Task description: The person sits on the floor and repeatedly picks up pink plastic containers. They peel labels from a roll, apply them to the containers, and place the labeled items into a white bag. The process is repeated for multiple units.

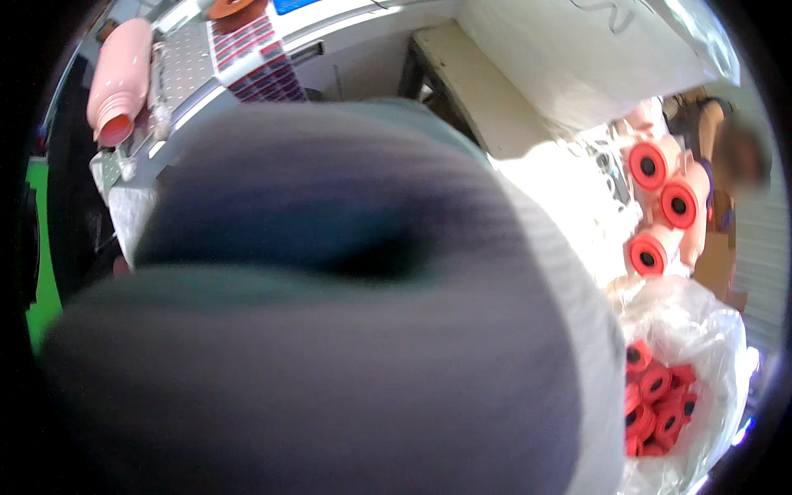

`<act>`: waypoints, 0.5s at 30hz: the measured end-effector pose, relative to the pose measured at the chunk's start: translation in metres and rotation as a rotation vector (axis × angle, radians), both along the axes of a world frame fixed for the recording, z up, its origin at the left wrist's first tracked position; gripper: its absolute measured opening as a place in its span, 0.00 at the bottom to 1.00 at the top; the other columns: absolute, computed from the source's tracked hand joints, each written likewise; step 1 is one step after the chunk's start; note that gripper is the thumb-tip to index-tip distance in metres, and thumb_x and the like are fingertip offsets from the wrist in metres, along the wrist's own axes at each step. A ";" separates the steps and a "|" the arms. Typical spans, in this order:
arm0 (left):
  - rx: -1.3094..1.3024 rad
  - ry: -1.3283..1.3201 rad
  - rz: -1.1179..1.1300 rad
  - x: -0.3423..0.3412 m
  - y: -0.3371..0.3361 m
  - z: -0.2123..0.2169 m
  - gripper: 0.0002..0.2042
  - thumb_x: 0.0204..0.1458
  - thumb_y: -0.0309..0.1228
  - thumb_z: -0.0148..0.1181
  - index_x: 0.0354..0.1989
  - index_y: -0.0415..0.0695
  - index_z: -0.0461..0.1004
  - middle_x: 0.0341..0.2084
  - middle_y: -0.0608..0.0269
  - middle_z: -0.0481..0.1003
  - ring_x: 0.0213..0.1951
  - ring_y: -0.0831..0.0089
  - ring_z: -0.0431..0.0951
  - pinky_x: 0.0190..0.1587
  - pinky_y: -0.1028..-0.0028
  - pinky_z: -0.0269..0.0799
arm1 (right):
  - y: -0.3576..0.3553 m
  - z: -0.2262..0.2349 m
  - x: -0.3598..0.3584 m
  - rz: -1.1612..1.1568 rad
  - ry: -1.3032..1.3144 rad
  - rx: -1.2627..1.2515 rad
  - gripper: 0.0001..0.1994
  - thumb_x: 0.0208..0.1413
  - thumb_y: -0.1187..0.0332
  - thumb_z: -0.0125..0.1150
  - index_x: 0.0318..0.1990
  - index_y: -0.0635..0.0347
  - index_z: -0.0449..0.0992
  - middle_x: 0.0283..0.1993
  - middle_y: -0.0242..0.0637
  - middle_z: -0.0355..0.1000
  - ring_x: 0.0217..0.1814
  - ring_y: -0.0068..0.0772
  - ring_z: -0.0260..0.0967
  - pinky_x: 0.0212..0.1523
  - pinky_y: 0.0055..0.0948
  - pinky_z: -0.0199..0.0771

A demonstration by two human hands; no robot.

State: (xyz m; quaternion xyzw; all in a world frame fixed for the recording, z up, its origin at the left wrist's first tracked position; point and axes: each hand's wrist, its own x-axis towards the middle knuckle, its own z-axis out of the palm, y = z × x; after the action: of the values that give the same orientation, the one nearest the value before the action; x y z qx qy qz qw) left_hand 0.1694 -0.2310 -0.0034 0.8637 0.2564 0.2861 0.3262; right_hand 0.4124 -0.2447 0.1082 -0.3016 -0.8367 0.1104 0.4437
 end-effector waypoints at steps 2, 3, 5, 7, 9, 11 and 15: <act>0.017 0.032 -0.019 0.007 0.003 0.001 0.38 0.30 0.40 0.86 0.54 0.43 0.77 0.47 0.55 0.82 0.52 0.52 0.82 0.58 0.57 0.76 | -0.012 -0.015 0.020 -0.120 0.021 -0.038 0.17 0.55 0.68 0.68 0.51 0.63 0.80 0.54 0.48 0.76 0.49 0.51 0.78 0.49 0.38 0.80; -0.153 0.008 0.032 0.004 -0.002 -0.004 0.39 0.30 0.40 0.86 0.54 0.43 0.76 0.47 0.55 0.82 0.51 0.54 0.82 0.57 0.57 0.76 | -0.017 -0.025 0.030 -0.176 0.036 -0.060 0.17 0.55 0.69 0.69 0.51 0.64 0.80 0.54 0.49 0.76 0.50 0.51 0.78 0.50 0.38 0.80; -0.215 0.030 0.118 0.006 -0.009 -0.012 0.40 0.29 0.39 0.86 0.55 0.42 0.75 0.47 0.55 0.81 0.51 0.55 0.82 0.56 0.58 0.76 | -0.014 -0.067 0.054 -0.294 0.094 -0.152 0.16 0.56 0.70 0.69 0.51 0.64 0.80 0.54 0.50 0.77 0.50 0.52 0.79 0.50 0.37 0.80; -0.077 -0.015 0.035 0.010 -0.003 -0.018 0.46 0.25 0.28 0.84 0.60 0.39 0.68 0.52 0.54 0.77 0.51 0.60 0.80 0.55 0.63 0.76 | -0.036 -0.124 0.091 -0.594 0.134 -0.231 0.12 0.56 0.70 0.69 0.48 0.62 0.82 0.53 0.48 0.78 0.50 0.51 0.79 0.51 0.37 0.80; -0.388 -0.073 0.115 0.000 0.002 -0.015 0.43 0.30 0.32 0.80 0.61 0.38 0.67 0.53 0.53 0.76 0.53 0.60 0.78 0.59 0.62 0.74 | -0.068 -0.170 0.147 -0.922 0.194 -0.390 0.09 0.57 0.70 0.69 0.43 0.61 0.83 0.48 0.45 0.80 0.46 0.42 0.80 0.46 0.35 0.81; -0.569 -0.210 0.171 -0.001 0.008 -0.002 0.40 0.29 0.31 0.78 0.59 0.39 0.69 0.53 0.54 0.76 0.55 0.61 0.78 0.61 0.60 0.73 | -0.084 -0.190 0.212 -1.271 0.200 -0.353 0.07 0.58 0.68 0.68 0.40 0.60 0.83 0.44 0.44 0.79 0.40 0.41 0.78 0.41 0.34 0.79; -0.630 -0.212 0.134 0.006 0.018 -0.007 0.40 0.29 0.30 0.79 0.58 0.40 0.73 0.53 0.53 0.76 0.56 0.61 0.77 0.63 0.61 0.72 | -0.086 -0.231 0.338 -1.690 -0.687 -0.131 0.07 0.56 0.63 0.64 0.36 0.55 0.82 0.42 0.43 0.76 0.40 0.46 0.75 0.40 0.43 0.75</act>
State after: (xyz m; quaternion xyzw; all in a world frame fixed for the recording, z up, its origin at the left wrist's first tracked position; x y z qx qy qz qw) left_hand 0.1750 -0.2133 -0.0105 0.6670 0.3532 0.3017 0.5825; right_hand 0.7502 -0.3305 -0.1224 -0.8546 -0.4153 -0.2998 0.0856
